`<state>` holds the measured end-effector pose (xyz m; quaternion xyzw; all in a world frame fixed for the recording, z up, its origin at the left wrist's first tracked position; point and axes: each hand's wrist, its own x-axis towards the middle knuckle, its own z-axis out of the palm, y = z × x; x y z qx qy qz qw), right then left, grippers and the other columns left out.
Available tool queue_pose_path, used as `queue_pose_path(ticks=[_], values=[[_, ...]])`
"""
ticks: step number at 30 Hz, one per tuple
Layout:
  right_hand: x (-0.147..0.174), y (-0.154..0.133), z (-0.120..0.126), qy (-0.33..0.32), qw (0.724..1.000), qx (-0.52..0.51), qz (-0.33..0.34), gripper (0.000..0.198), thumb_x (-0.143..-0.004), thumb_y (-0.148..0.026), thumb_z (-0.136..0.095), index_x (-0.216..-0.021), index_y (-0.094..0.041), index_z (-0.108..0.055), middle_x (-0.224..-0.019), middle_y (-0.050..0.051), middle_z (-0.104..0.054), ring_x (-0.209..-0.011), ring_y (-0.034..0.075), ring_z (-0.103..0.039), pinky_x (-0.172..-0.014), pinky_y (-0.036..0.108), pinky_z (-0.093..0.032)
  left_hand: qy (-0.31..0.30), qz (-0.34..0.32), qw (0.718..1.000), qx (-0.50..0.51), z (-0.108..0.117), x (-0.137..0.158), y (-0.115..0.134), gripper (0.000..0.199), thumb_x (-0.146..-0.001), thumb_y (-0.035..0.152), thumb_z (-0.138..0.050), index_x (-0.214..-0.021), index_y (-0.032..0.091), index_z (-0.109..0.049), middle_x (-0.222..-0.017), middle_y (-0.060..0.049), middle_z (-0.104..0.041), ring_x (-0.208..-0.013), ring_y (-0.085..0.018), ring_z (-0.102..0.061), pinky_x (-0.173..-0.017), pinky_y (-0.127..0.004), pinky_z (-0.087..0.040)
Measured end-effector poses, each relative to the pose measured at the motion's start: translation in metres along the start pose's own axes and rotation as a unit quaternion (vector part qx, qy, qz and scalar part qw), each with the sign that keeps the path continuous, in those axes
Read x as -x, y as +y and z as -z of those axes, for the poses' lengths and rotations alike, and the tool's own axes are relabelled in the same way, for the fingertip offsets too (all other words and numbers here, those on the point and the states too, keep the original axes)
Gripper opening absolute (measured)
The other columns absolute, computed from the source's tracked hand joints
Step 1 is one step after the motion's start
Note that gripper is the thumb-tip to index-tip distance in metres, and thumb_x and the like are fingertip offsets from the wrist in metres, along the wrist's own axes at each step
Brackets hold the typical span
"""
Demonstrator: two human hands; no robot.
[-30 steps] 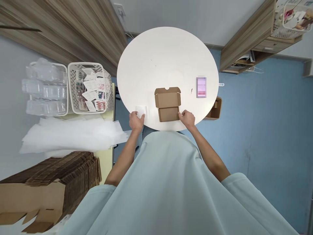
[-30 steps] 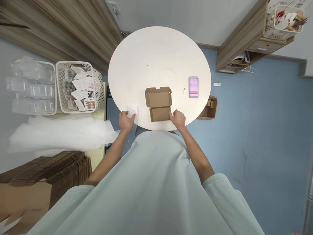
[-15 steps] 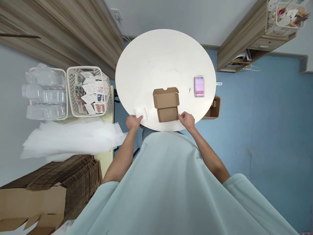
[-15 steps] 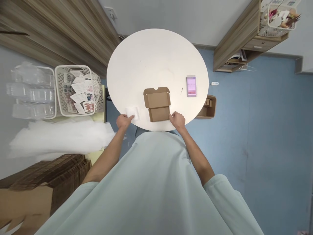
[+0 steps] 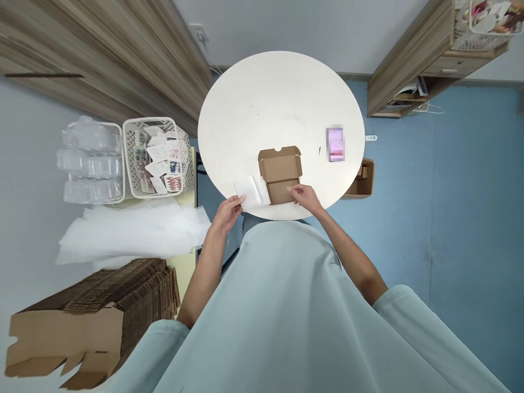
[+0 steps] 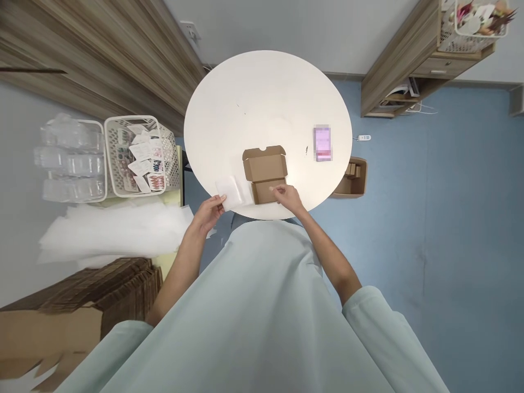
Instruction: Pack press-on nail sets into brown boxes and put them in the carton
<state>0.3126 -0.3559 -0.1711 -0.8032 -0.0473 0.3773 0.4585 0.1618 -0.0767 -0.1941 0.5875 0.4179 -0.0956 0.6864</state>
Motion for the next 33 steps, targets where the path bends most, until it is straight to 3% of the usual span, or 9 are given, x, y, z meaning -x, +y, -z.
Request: queue_pose_path(ticks=[3,5,10,15,18,21,26,33], values=[[0.004,-0.007,-0.003,-0.076,0.994,-0.075,-0.008,0.054,-0.093,-0.073,-0.067,-0.096,-0.021,-0.078,-0.079,0.003,-0.072,-0.070,0.017,-0.066,-0.058,0.025,-0.045,-0.046,-0.003,0.999,0.005,-0.018,0.008,0.006,0.049,-0.076,0.063,-0.084,-0.094,0.019,-0.071,-0.108,-0.013,-0.078,-0.109,-0.027,-0.074,-0.084,-0.035,-0.064],[0.005,-0.009,-0.006,-0.089,0.992,-0.092,-0.015,0.057,-0.089,-0.078,-0.070,-0.095,-0.021,-0.079,-0.075,0.002,-0.069,-0.069,0.016,-0.062,-0.057,0.025,-0.044,-0.069,0.009,0.997,0.021,-0.033,0.007,0.007,0.051,-0.073,0.061,-0.088,-0.095,0.018,-0.071,-0.110,-0.013,-0.078,-0.108,-0.026,-0.073,-0.085,-0.034,-0.063],[-0.001,0.000,-0.011,-0.020,0.995,-0.093,-0.017,0.053,-0.081,-0.073,-0.079,-0.089,-0.020,-0.079,-0.066,-0.002,-0.064,-0.060,0.014,-0.055,-0.059,0.026,-0.047,-0.037,0.051,0.998,0.007,-0.071,-0.002,0.002,0.048,-0.068,0.053,-0.094,-0.091,0.019,-0.070,-0.108,-0.011,-0.080,-0.102,-0.024,-0.074,-0.080,-0.032,-0.060],[-0.014,0.022,-0.011,0.047,0.998,0.001,-0.039,0.031,-0.092,-0.051,-0.073,-0.088,-0.021,-0.081,-0.077,0.000,-0.075,-0.060,0.014,-0.061,-0.068,0.027,-0.053,0.034,0.045,0.992,-0.109,-0.101,-0.013,-0.006,0.038,-0.078,0.045,-0.089,-0.099,0.018,-0.073,-0.109,-0.012,-0.083,-0.099,-0.025,-0.077,-0.083,-0.035,-0.060],[-0.020,0.027,-0.009,0.065,0.994,0.067,-0.061,0.022,-0.096,-0.040,-0.070,-0.095,-0.023,-0.084,-0.091,0.001,-0.082,-0.067,0.016,-0.068,-0.073,0.026,-0.056,0.044,0.032,0.981,-0.188,-0.113,-0.023,-0.008,0.027,-0.084,0.038,-0.083,-0.102,0.019,-0.076,-0.113,-0.010,-0.083,-0.101,-0.025,-0.078,-0.091,-0.036,-0.060],[-0.027,0.027,-0.011,0.075,0.986,0.130,-0.069,0.020,-0.098,-0.036,-0.068,-0.100,-0.025,-0.085,-0.101,0.002,-0.084,-0.081,0.019,-0.075,-0.078,0.026,-0.056,0.048,0.013,0.962,-0.268,-0.119,-0.031,-0.009,0.025,-0.087,0.031,-0.079,-0.111,0.023,-0.078,-0.114,-0.007,-0.084,-0.108,-0.026,-0.078,-0.099,-0.037,-0.057],[-0.037,0.026,-0.018,0.070,0.970,0.223,-0.069,0.020,-0.101,-0.031,-0.066,-0.100,-0.028,-0.086,-0.106,0.004,-0.084,-0.097,0.022,-0.076,-0.079,0.027,-0.054,0.066,-0.015,0.941,-0.332,-0.125,-0.033,-0.012,0.039,-0.091,0.023,-0.071,-0.130,0.025,-0.074,-0.115,-0.005,-0.085,-0.115,-0.027,-0.077,-0.102,-0.037,-0.054],[-0.047,0.031,-0.026,0.055,0.941,0.324,-0.080,0.027,-0.100,-0.023,-0.059,-0.093,-0.027,-0.084,-0.095,0.007,-0.080,-0.092,0.024,-0.075,-0.075,0.029,-0.051,0.032,-0.050,0.918,-0.392,-0.133,-0.030,-0.019,0.030,-0.093,0.018,-0.065,-0.119,0.024,-0.080,-0.121,-0.008,-0.083,-0.120,-0.032,-0.074,-0.102,-0.040,-0.055]])
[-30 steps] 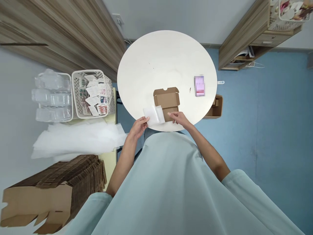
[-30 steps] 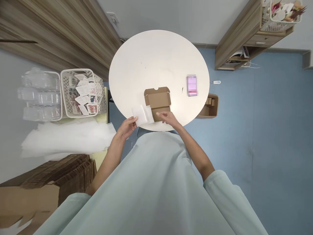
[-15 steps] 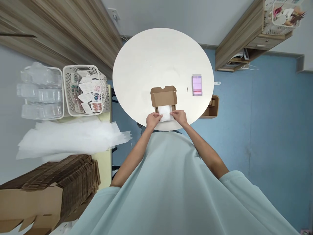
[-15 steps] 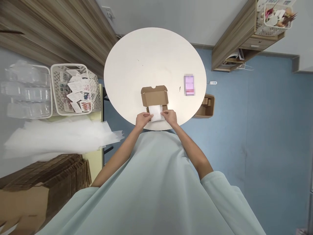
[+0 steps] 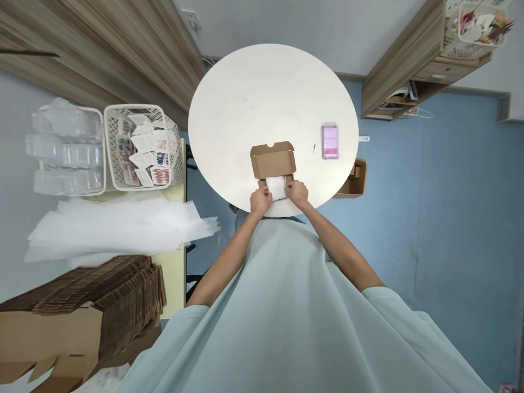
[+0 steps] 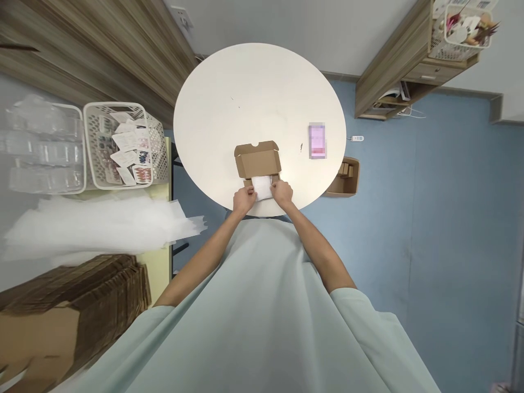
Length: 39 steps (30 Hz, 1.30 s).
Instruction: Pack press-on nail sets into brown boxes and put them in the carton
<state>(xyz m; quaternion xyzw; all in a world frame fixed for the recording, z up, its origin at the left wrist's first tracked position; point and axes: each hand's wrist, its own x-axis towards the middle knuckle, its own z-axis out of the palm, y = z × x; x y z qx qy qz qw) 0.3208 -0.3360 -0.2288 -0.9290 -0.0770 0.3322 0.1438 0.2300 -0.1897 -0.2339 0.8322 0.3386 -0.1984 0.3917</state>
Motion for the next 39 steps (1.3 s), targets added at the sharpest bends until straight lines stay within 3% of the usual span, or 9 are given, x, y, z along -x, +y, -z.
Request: queue_pose_path(ticks=[6,15,19,22,24,28,31,36,39], values=[[0.000,-0.003,0.000,-0.011,0.999,0.038,-0.003,0.028,-0.103,-0.019,-0.055,-0.096,-0.023,-0.082,-0.103,0.010,-0.079,-0.095,0.024,-0.074,-0.080,0.030,-0.051,-0.038,-0.014,0.997,-0.069,-0.009,0.001,0.005,0.021,-0.098,0.023,-0.060,-0.108,0.023,-0.078,-0.109,-0.013,-0.082,-0.113,-0.035,-0.074,-0.098,-0.043,-0.054],[0.003,0.001,-0.006,-0.021,0.997,0.072,0.025,0.018,-0.103,-0.027,-0.062,-0.101,-0.022,-0.079,-0.110,0.013,-0.080,-0.105,0.027,-0.073,-0.086,0.032,-0.053,-0.064,-0.022,0.995,-0.077,-0.009,0.011,0.009,0.019,-0.099,0.024,-0.065,-0.114,0.018,-0.074,-0.122,-0.018,-0.077,-0.120,-0.036,-0.071,-0.102,-0.043,-0.053],[0.004,0.011,0.014,0.035,0.999,-0.011,0.028,0.024,-0.108,-0.037,-0.057,-0.107,-0.023,-0.076,-0.109,0.010,-0.081,-0.103,0.026,-0.074,-0.088,0.033,-0.054,0.031,-0.031,0.999,0.013,0.015,0.011,-0.001,0.027,-0.101,0.022,-0.057,-0.121,0.021,-0.074,-0.121,-0.012,-0.079,-0.114,-0.030,-0.074,-0.105,-0.040,-0.054],[-0.006,0.018,0.035,0.123,0.987,-0.099,0.040,0.033,-0.111,-0.040,-0.051,-0.124,-0.018,-0.070,-0.117,0.014,-0.079,-0.108,0.025,-0.073,-0.097,0.035,-0.055,0.130,-0.005,0.988,0.081,0.038,-0.003,-0.006,0.036,-0.100,0.019,-0.056,-0.133,0.019,-0.069,-0.137,-0.013,-0.073,-0.113,-0.026,-0.075,-0.111,-0.041,-0.054],[-0.020,0.019,0.046,0.153,0.974,-0.159,0.051,0.039,-0.109,-0.038,-0.053,-0.138,-0.014,-0.063,-0.130,0.018,-0.076,-0.119,0.025,-0.071,-0.106,0.037,-0.055,0.151,0.004,0.980,0.131,0.050,-0.017,-0.006,0.048,-0.097,0.017,-0.060,-0.145,0.016,-0.062,-0.150,-0.016,-0.066,-0.122,-0.027,-0.073,-0.114,-0.042,-0.053],[-0.051,0.015,0.053,0.091,0.949,-0.296,0.057,0.060,-0.106,-0.042,-0.061,-0.157,-0.013,-0.051,-0.156,0.022,-0.063,-0.142,0.028,-0.063,-0.118,0.043,-0.051,0.091,0.010,0.964,0.248,0.064,-0.044,0.000,0.075,-0.093,0.012,-0.062,-0.165,0.015,-0.043,-0.167,-0.020,-0.052,-0.145,-0.030,-0.062,-0.120,-0.041,-0.050],[-0.065,0.012,0.050,0.039,0.928,-0.364,0.064,0.074,-0.103,-0.049,-0.066,-0.162,-0.011,-0.046,-0.161,0.023,-0.057,-0.146,0.030,-0.060,-0.123,0.044,-0.048,0.054,0.006,0.955,0.290,0.069,-0.054,0.005,0.080,-0.091,0.012,-0.062,-0.168,0.012,-0.038,-0.171,-0.022,-0.047,-0.156,-0.030,-0.051,-0.127,-0.041,-0.044],[-0.067,0.012,0.047,0.022,0.922,-0.378,0.077,0.083,-0.099,-0.055,-0.070,-0.166,-0.014,-0.043,-0.161,0.022,-0.058,-0.146,0.032,-0.060,-0.125,0.047,-0.047,0.034,-0.013,0.950,0.310,0.071,-0.056,0.008,0.082,-0.088,0.012,-0.066,-0.166,0.012,-0.042,-0.170,-0.022,-0.048,-0.162,-0.033,-0.042,-0.132,-0.047,-0.039],[-0.067,0.011,0.049,0.020,0.923,-0.374,0.085,0.087,-0.097,-0.055,-0.072,-0.169,-0.018,-0.038,-0.161,0.021,-0.058,-0.141,0.032,-0.064,-0.122,0.050,-0.051,0.031,-0.029,0.946,0.322,0.071,-0.058,0.012,0.083,-0.088,0.012,-0.066,-0.167,0.012,-0.040,-0.170,-0.022,-0.047,-0.158,-0.033,-0.049,-0.130,-0.049,-0.041]])
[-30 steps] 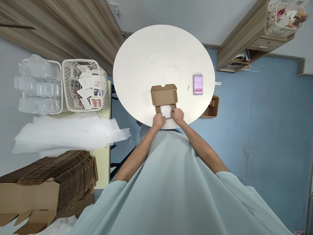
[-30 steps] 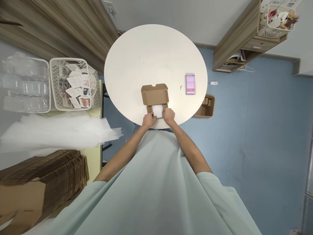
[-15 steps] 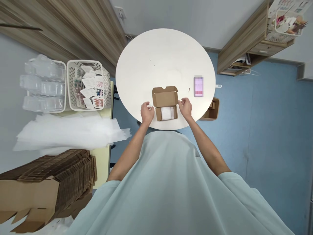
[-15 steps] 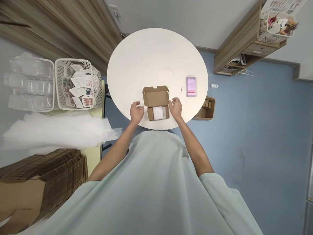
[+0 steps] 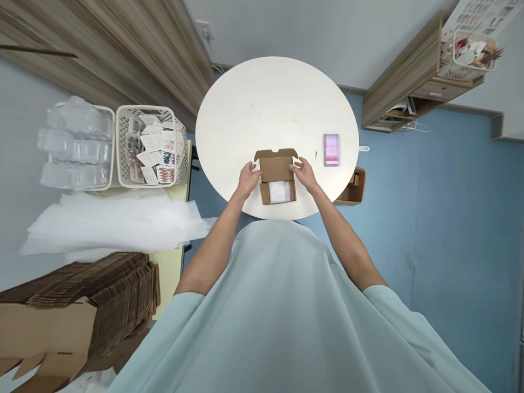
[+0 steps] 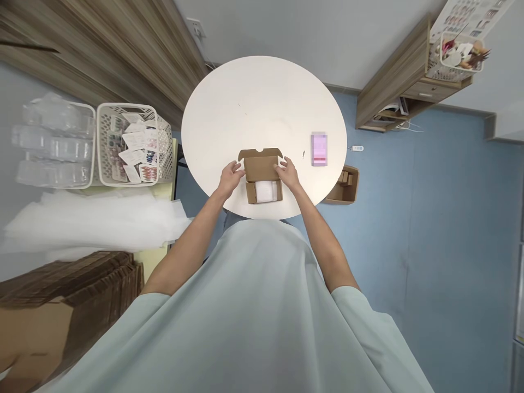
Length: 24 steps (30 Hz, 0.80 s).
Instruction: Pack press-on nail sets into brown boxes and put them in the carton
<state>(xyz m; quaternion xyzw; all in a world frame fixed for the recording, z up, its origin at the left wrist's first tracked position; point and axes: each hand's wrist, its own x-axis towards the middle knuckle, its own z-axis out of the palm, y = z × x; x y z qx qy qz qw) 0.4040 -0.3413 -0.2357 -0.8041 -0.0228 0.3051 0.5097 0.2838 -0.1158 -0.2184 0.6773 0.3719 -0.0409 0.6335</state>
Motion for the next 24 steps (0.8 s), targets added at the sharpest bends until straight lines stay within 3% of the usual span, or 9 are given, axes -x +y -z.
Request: queue_pose_path(ticks=[5,10,17,21,24], values=[[-0.001,-0.007,0.002,-0.001,0.998,0.008,0.059,0.094,-0.095,-0.055,-0.074,-0.173,-0.022,-0.031,-0.159,0.019,-0.060,-0.130,0.032,-0.069,-0.117,0.051,-0.055,-0.012,-0.047,0.999,0.005,-0.002,-0.007,0.003,0.086,-0.089,0.010,-0.064,-0.170,0.010,-0.033,-0.169,-0.026,-0.048,-0.144,-0.033,-0.062,-0.123,-0.049,-0.049],[0.015,-0.001,0.001,-0.009,0.993,0.045,0.111,0.084,-0.099,-0.051,-0.068,-0.171,-0.024,-0.036,-0.157,0.017,-0.061,-0.126,0.031,-0.070,-0.112,0.050,-0.058,-0.019,-0.099,0.995,-0.027,0.002,-0.003,-0.012,0.080,-0.090,0.012,-0.067,-0.166,0.016,-0.042,-0.162,-0.020,-0.056,-0.142,-0.032,-0.064,-0.122,-0.049,-0.051],[0.064,0.023,-0.005,-0.031,0.978,0.142,0.151,0.076,-0.099,-0.036,-0.062,-0.170,-0.022,-0.038,-0.162,0.018,-0.055,-0.139,0.033,-0.063,-0.117,0.052,-0.054,-0.015,-0.167,0.977,-0.135,0.000,0.034,-0.046,0.073,-0.089,0.015,-0.064,-0.160,0.018,-0.050,-0.161,-0.017,-0.058,-0.143,-0.031,-0.063,-0.124,-0.050,-0.050],[0.092,0.027,-0.004,-0.025,0.965,0.207,0.157,0.075,-0.103,-0.036,-0.060,-0.172,-0.025,-0.035,-0.169,0.015,-0.049,-0.154,0.034,-0.050,-0.125,0.055,-0.047,0.008,-0.201,0.957,-0.209,0.002,0.059,-0.057,0.076,-0.090,0.017,-0.065,-0.163,0.022,-0.047,-0.165,-0.014,-0.055,-0.152,-0.031,-0.054,-0.126,-0.049,-0.048],[0.107,0.026,-0.003,-0.006,0.958,0.241,0.155,0.069,-0.107,-0.038,-0.055,-0.172,-0.023,-0.035,-0.167,0.015,-0.053,-0.154,0.033,-0.051,-0.127,0.055,-0.045,0.025,-0.220,0.946,-0.238,0.005,0.074,-0.059,0.068,-0.098,0.023,-0.061,-0.164,0.024,-0.046,-0.166,-0.012,-0.055,-0.153,-0.030,-0.053,-0.127,-0.049,-0.047]])
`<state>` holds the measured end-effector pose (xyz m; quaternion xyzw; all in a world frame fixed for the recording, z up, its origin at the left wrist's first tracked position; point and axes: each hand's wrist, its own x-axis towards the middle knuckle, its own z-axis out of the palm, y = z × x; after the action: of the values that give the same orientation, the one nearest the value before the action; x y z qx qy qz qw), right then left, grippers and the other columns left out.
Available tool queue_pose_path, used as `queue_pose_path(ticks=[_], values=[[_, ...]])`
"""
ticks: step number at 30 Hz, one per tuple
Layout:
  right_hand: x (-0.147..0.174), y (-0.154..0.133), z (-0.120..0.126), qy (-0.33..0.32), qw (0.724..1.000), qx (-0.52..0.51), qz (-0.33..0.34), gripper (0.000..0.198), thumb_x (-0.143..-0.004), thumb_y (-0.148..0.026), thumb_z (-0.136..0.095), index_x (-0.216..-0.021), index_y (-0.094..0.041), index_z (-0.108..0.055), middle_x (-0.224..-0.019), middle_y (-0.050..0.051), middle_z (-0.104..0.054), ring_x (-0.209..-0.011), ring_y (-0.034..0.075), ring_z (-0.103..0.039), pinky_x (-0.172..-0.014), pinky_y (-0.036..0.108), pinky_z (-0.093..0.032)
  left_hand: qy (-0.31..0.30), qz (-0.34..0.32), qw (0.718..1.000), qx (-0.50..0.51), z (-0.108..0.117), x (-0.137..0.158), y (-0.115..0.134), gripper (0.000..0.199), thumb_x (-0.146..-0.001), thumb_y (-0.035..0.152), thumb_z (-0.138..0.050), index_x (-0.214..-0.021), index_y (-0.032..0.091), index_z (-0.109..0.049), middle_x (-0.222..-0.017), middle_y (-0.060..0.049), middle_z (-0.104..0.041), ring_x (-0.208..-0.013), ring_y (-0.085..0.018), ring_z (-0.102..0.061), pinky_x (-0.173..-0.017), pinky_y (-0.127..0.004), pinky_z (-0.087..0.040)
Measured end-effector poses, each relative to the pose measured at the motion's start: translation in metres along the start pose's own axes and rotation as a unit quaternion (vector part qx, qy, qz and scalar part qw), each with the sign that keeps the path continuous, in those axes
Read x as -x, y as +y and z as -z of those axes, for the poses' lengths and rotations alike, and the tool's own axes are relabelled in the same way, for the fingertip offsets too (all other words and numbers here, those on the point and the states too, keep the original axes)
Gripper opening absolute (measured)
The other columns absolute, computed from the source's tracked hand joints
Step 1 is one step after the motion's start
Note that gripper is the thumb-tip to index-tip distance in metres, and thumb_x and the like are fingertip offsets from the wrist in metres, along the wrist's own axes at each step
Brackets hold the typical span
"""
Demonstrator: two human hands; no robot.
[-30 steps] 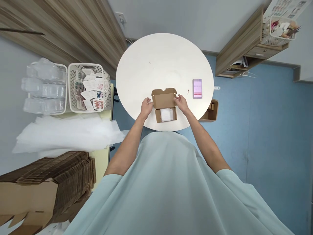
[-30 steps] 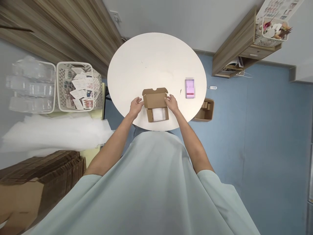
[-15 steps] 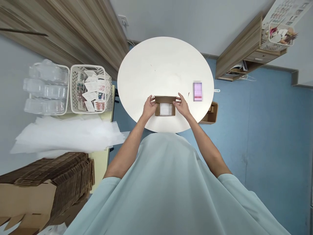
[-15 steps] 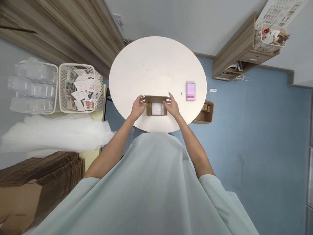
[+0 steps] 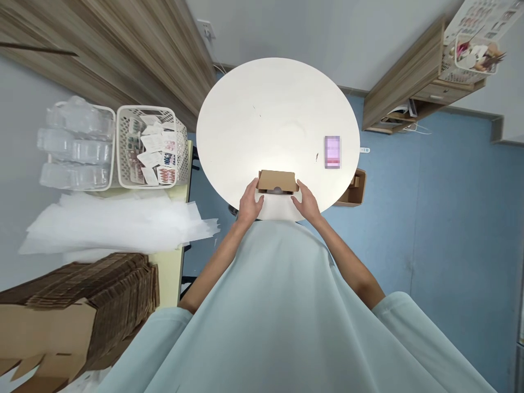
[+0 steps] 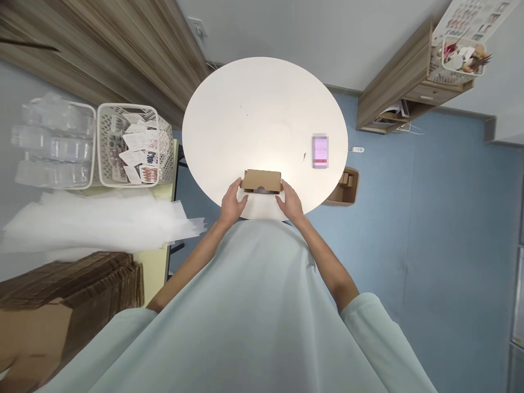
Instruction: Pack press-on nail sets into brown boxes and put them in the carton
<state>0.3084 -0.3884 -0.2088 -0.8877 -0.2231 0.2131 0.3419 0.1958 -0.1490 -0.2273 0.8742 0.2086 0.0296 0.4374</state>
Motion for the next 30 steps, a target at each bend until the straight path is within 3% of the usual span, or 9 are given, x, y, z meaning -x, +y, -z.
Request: queue_pose_path(ticks=[5,8,11,16,21,30], values=[[0.006,-0.014,0.003,-0.029,0.995,0.079,-0.047,0.053,-0.112,-0.031,-0.042,-0.164,-0.020,-0.048,-0.147,0.015,-0.071,-0.132,0.033,-0.069,-0.110,0.049,-0.055,-0.003,0.001,0.999,-0.036,0.002,0.010,0.002,0.050,-0.107,0.030,-0.050,-0.156,0.021,-0.057,-0.155,-0.012,-0.066,-0.142,-0.029,-0.064,-0.122,-0.047,-0.052],[0.005,-0.021,0.003,-0.082,0.983,0.128,-0.100,0.048,-0.114,-0.029,-0.040,-0.159,-0.022,-0.053,-0.126,0.012,-0.080,-0.113,0.032,-0.076,-0.096,0.042,-0.058,-0.026,0.033,0.997,-0.061,0.000,0.013,-0.002,0.046,-0.107,0.030,-0.050,-0.150,0.020,-0.064,-0.147,-0.013,-0.072,-0.134,-0.030,-0.070,-0.117,-0.047,-0.054],[0.005,-0.022,-0.002,-0.120,0.972,0.150,-0.132,0.045,-0.114,-0.027,-0.042,-0.156,-0.022,-0.056,-0.117,0.011,-0.082,-0.108,0.033,-0.077,-0.093,0.041,-0.057,-0.060,0.070,0.993,-0.074,-0.005,0.016,-0.009,0.045,-0.106,0.028,-0.052,-0.147,0.020,-0.067,-0.140,-0.012,-0.076,-0.129,-0.031,-0.072,-0.115,-0.047,-0.055],[0.009,-0.007,-0.017,-0.129,0.973,0.116,-0.153,0.044,-0.109,-0.023,-0.050,-0.151,-0.021,-0.061,-0.122,0.015,-0.081,-0.114,0.038,-0.076,-0.099,0.047,-0.057,-0.083,0.133,0.986,-0.053,-0.014,0.021,-0.016,0.045,-0.100,0.022,-0.057,-0.143,0.022,-0.071,-0.128,-0.012,-0.081,-0.123,-0.033,-0.076,-0.112,-0.047,-0.057],[0.011,0.013,-0.031,-0.098,0.983,0.024,-0.154,0.046,-0.099,-0.023,-0.062,-0.145,-0.023,-0.065,-0.135,0.009,-0.078,-0.128,0.033,-0.073,-0.105,0.045,-0.059,-0.079,0.177,0.981,-0.012,-0.023,0.022,-0.016,0.048,-0.092,0.015,-0.063,-0.139,0.020,-0.072,-0.126,-0.011,-0.082,-0.120,-0.032,-0.077,-0.112,-0.045,-0.057],[0.008,0.022,-0.045,-0.047,0.978,-0.067,-0.193,0.036,-0.101,-0.015,-0.057,-0.136,-0.018,-0.067,-0.140,0.013,-0.077,-0.127,0.025,-0.076,-0.110,0.039,-0.058,-0.021,0.233,0.969,0.080,-0.035,0.019,-0.012,0.045,-0.095,0.012,-0.061,-0.141,0.015,-0.064,-0.141,-0.018,-0.075,-0.126,-0.027,-0.075,-0.115,-0.043,-0.056]])
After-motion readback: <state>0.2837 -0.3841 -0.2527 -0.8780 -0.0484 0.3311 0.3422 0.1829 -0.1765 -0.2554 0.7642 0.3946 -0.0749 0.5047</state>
